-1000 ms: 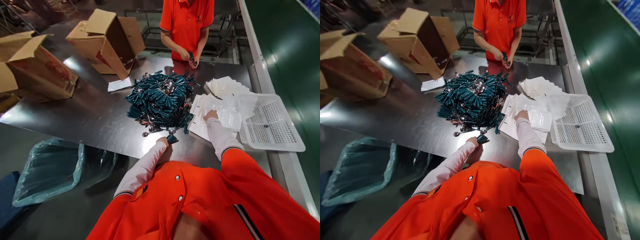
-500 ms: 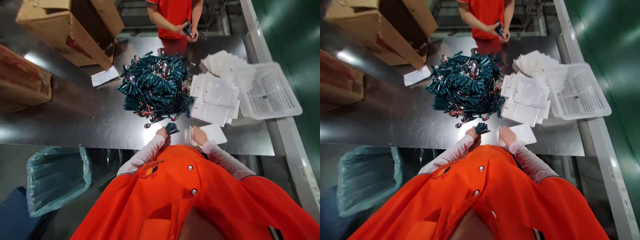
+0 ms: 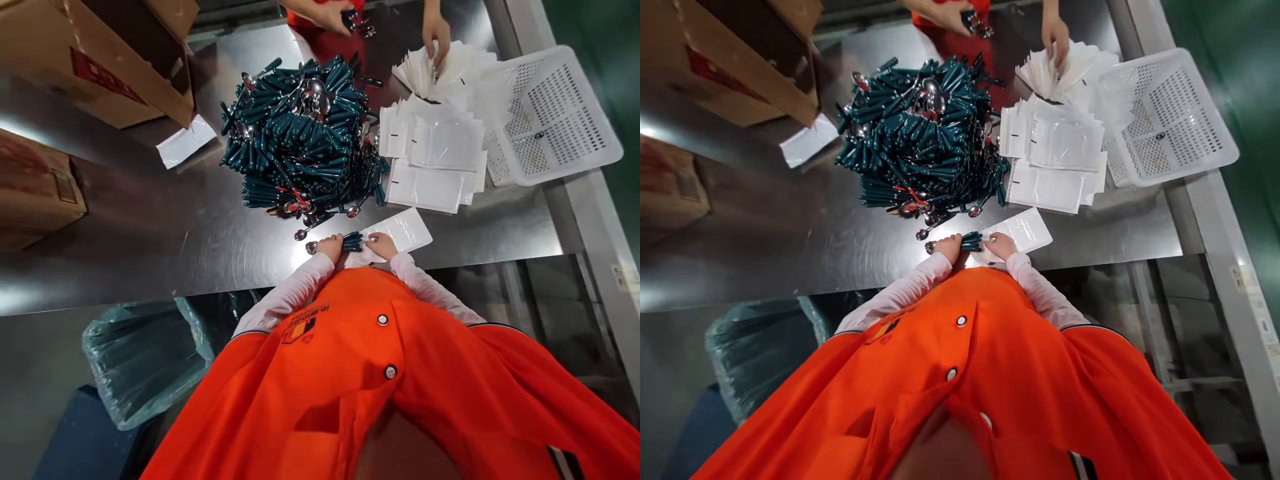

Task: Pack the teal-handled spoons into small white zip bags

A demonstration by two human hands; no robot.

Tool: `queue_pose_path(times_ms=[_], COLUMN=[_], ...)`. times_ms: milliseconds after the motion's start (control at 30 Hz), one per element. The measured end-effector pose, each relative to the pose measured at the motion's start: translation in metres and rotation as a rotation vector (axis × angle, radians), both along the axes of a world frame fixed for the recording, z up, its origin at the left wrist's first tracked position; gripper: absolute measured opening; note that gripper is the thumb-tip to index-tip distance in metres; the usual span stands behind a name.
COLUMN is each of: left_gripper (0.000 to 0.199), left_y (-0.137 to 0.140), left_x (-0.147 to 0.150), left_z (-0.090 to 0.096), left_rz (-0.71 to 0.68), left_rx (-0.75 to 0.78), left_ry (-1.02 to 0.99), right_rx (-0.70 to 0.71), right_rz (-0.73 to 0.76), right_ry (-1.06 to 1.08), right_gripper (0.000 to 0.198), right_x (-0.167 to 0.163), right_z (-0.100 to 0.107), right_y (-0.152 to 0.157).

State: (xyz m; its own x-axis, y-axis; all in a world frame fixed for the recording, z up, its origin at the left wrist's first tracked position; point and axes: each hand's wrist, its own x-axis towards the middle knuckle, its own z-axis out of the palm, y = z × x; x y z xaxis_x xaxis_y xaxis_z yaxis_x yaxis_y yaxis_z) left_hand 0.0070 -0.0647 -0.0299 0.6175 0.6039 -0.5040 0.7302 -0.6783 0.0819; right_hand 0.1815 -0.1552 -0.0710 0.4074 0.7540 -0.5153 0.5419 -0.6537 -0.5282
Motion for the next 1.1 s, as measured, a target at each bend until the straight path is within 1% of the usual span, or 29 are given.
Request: queue_pose_path(times_ms=[100, 200, 267, 333, 433, 533, 600, 667, 733, 800, 867, 933, 1000, 1100], left_gripper=[0.040, 0.041, 0.041, 0.041, 0.044, 0.056, 0.076, 0.096, 0.104, 0.107, 0.110, 0.108, 0.098, 0.081], left_y=[0.000, -0.001, 0.000, 0.000, -0.002, -0.005, -0.003, 0.003, 0.010, 0.015, 0.017, 0.017, 0.017, 0.019], left_x=[-0.009, -0.011, -0.010, -0.006, 0.006, 0.022, 0.029, 0.033, 0.033, 0.032, 0.032, 0.034, 0.037, 0.040], left_z=[-0.005, -0.009, -0.011, -0.013, -0.014, -0.013, -0.008, -0.002, 0.007, 0.018, 0.028, 0.037, 0.043, 0.047], left_rz=[-0.108, -0.134, -0.135, -0.104, -0.002, 0.070, 0.081, 0.056, 0.023, 0.007, 0.009, -0.007, -0.053, -0.100], left_rx=[-0.013, -0.029, -0.040, -0.049, -0.055, -0.061, -0.073, -0.092, -0.088, -0.063, -0.017, 0.016, 0.004, -0.053], left_ry=[-0.009, -0.013, -0.020, -0.014, 0.016, 0.020, -0.008, -0.075, -0.133, -0.154, -0.154, -0.163, -0.156, -0.131], right_rx=[0.002, 0.017, 0.036, 0.068, 0.130, 0.178, 0.208, 0.247, 0.288, 0.304, 0.286, 0.259, 0.254, 0.273], right_rz=[-0.043, -0.068, -0.057, -0.021, 0.062, 0.161, 0.220, 0.277, 0.346, 0.407, 0.449, 0.469, 0.489, 0.525], right_ry=[0.037, 0.048, 0.040, 0.006, -0.069, -0.102, -0.123, -0.180, -0.261, -0.337, -0.398, -0.439, -0.445, -0.399], right_gripper=[0.041, 0.042, 0.042, 0.040, 0.039, 0.039, 0.039, 0.040, 0.040, 0.040, 0.041, 0.041, 0.041, 0.037], right_x=[-0.007, -0.012, -0.014, -0.014, -0.013, -0.011, -0.009, -0.006, -0.005, -0.004, -0.005, -0.006, -0.006, -0.005], right_z=[-0.002, -0.001, 0.002, 0.005, 0.011, 0.017, 0.021, 0.027, 0.036, 0.047, 0.059, 0.069, 0.075, 0.079], right_y=[0.003, 0.004, 0.003, 0.002, 0.005, 0.010, 0.014, 0.015, 0.015, 0.015, 0.015, 0.016, 0.017, 0.018])
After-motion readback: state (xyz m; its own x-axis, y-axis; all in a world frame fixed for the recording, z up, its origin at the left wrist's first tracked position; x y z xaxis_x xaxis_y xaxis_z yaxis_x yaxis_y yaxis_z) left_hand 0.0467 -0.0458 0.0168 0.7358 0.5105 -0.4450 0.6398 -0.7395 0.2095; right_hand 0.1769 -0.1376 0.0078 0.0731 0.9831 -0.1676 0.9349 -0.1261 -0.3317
